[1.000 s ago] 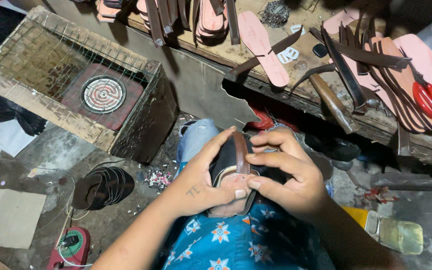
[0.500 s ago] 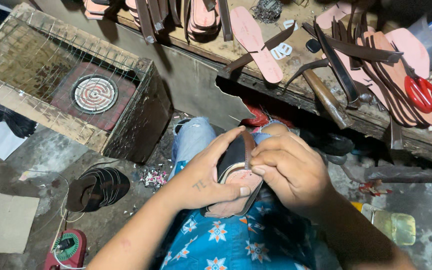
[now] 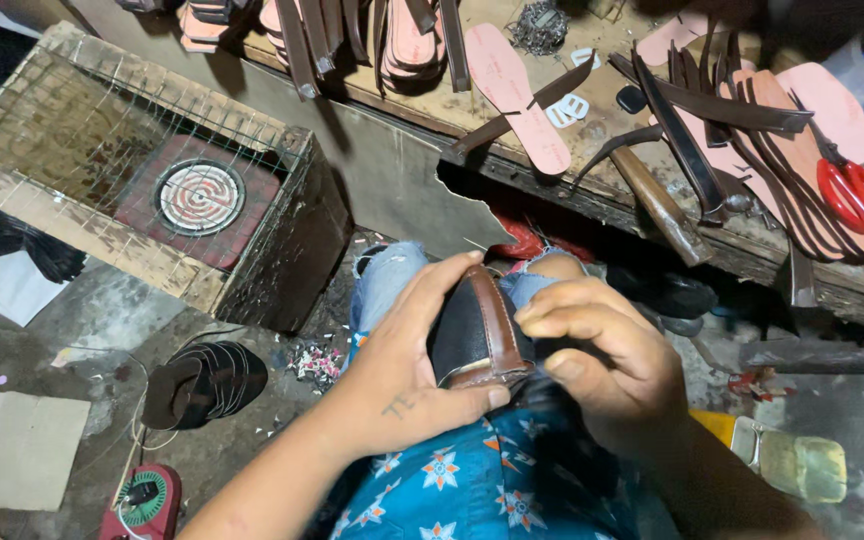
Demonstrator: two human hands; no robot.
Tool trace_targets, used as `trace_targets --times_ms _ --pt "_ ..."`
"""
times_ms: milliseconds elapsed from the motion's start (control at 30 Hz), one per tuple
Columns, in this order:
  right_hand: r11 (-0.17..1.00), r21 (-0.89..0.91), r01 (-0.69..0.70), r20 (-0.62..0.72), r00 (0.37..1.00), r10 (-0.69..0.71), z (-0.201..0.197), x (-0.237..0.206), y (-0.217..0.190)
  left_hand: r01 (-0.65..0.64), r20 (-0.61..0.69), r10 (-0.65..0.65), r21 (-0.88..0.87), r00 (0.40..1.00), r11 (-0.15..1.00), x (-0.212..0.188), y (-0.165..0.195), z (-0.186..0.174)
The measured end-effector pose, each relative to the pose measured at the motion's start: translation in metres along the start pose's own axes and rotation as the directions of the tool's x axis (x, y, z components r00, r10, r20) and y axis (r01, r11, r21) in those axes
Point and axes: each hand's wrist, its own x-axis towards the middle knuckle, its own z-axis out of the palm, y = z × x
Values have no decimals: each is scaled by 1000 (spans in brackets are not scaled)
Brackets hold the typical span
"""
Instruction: The person sits on the floor and works a black shoe upper over a sole on their lap, using pincers to pull and tuck the upper edge and a hammer to pound it in place. They turn the shoe over, work around the toe and sides, then place the shoe on a small heated plate in a wooden box.
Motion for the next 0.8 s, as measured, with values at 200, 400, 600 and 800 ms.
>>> trace_targets --times_ms 200,400,600,800 --pt "988 -15 154 79 985 -152 9 4 3 -151 -19 156 146 988 978 2 -6 -13" --pt "983 -86 164 152 977 -150 11 1 1 -179 41 175 167 984 969 -2 -14 -11" --pt "942 -280 186 51 982 -179 30 -6 -15 -192 20 193 264 981 945 -2 -12 -13" --pt "914 -346 212 73 977 -200 31 1 -12 -172 -50 200 336 978 926 0 -10 -8"
